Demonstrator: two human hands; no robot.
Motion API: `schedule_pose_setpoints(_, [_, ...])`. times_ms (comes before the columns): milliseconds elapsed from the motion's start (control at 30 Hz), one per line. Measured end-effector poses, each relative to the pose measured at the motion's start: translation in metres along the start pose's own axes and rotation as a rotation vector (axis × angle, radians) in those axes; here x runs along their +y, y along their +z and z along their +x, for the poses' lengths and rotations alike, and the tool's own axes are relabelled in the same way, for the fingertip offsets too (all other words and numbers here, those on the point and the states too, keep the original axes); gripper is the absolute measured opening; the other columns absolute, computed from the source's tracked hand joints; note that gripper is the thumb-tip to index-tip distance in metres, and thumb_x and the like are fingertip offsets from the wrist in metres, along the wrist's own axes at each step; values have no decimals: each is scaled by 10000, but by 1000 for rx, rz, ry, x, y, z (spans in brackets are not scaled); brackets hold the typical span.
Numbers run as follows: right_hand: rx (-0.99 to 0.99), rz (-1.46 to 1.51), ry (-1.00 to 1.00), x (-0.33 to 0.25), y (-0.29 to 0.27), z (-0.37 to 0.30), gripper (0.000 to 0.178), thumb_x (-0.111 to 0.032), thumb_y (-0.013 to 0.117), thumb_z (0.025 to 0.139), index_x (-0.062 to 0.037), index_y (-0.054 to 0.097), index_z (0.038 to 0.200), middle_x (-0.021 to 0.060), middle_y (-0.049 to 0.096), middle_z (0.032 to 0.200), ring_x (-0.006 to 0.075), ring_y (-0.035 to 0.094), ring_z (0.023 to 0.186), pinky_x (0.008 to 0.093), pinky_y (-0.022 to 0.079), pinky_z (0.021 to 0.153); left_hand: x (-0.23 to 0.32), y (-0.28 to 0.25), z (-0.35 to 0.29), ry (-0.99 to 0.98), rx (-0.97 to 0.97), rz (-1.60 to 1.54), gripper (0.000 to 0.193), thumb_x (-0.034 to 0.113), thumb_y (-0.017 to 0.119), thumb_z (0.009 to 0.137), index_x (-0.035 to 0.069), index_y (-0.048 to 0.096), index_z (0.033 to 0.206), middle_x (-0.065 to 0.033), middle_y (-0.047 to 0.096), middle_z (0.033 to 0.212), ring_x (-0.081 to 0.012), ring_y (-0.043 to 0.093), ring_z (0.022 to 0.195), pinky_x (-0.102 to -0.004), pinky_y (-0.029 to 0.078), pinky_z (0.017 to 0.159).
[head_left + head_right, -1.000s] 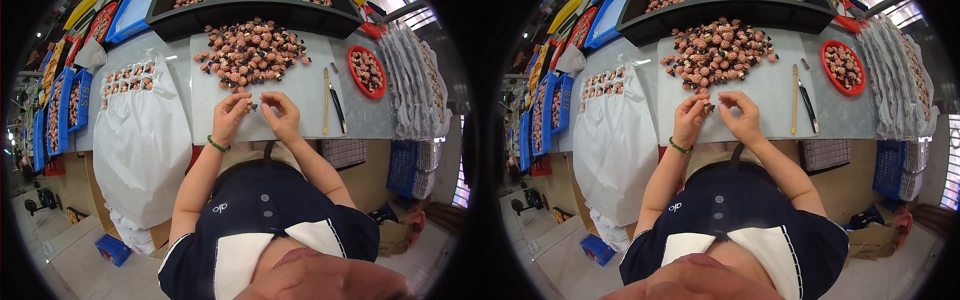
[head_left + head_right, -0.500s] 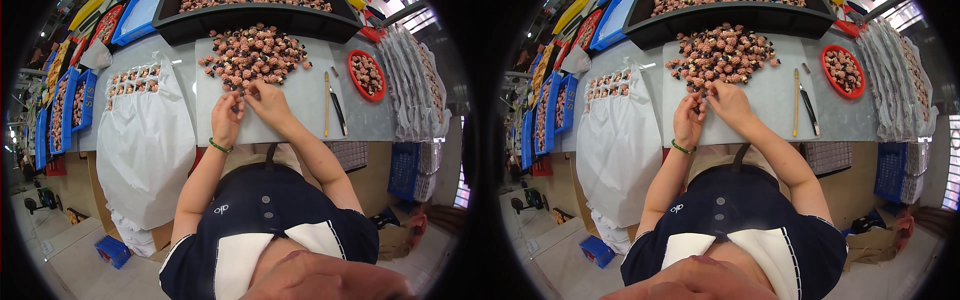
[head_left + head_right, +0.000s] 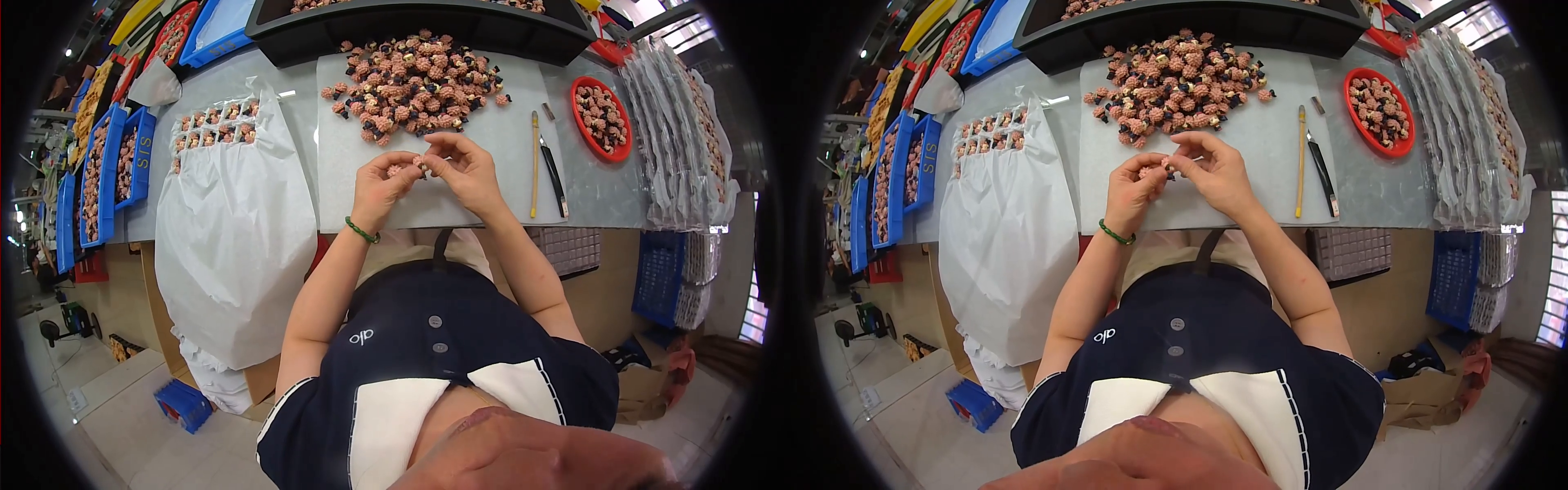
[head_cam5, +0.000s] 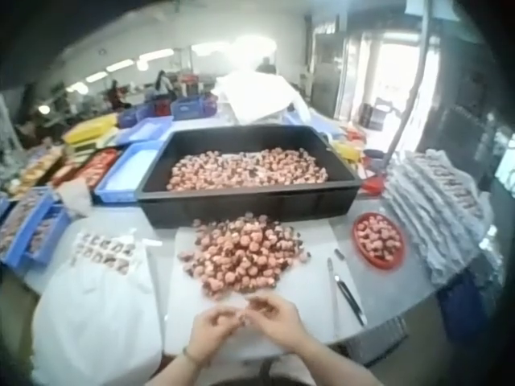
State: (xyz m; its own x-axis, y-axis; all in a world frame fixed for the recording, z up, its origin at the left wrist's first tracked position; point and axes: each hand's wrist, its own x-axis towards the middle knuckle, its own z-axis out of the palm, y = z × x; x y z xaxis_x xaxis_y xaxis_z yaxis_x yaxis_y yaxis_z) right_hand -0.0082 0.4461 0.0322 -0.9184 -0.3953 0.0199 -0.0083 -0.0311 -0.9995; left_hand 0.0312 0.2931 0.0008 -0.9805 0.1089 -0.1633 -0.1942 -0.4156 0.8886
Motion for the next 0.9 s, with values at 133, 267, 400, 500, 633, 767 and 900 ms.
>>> schedule_pose_setpoints(133, [96,171,36,22,1,-10,247,-54,597,804,24,536,1030,52,570,855,105,552,762,223,478,667,-7,3,3,57,74,-238,204,71,588,812,21,531,1001,-11,576,813,-51,487,628,-162,377,533])
schedule_pose_setpoints(267, [72,215,84,31,4,-16,222,-35,574,816,39,534,1021,82,592,898,129,577,796,249,495,701,-5,11,2,115,116,-185,205,53,621,781,5,533,960,-25,581,836,-50,490,637,-174,393,560])
schedule_pose_setpoints(400, [93,208,39,30,6,-18,204,-29,574,814,46,546,1001,100,601,915,134,584,798,247,494,708,-9,7,4,136,96,-158,191,70,619,786,5,547,950,-20,587,821,-52,499,649,-177,400,583])
schedule_pose_setpoints(500, [104,173,-44,28,6,-19,187,-21,595,796,45,568,969,87,610,878,119,581,774,233,489,706,-10,6,8,102,143,-157,172,82,606,799,1,559,944,-20,595,796,-51,499,657,-176,399,583])
schedule_pose_setpoints(633, [78,168,-68,33,2,-19,211,12,574,800,38,555,1009,87,585,940,133,577,817,237,486,734,-11,4,6,89,124,-132,182,78,563,829,-24,538,978,-66,595,863,-87,518,691,-193,413,609])
schedule_pose_setpoints(767, [126,102,-178,32,2,-21,239,38,560,799,38,540,1036,91,551,995,132,558,876,231,471,768,-6,8,5,113,57,-180,194,24,561,807,-28,530,991,-103,594,950,-110,548,796,-207,432,701])
schedule_pose_setpoints(900, [147,168,-140,31,1,-22,278,54,553,796,34,520,1071,87,543,1007,132,544,911,230,457,792,-10,6,3,169,-1,-185,259,-60,564,743,-25,524,996,-145,569,1053,-158,550,947,-260,422,851])
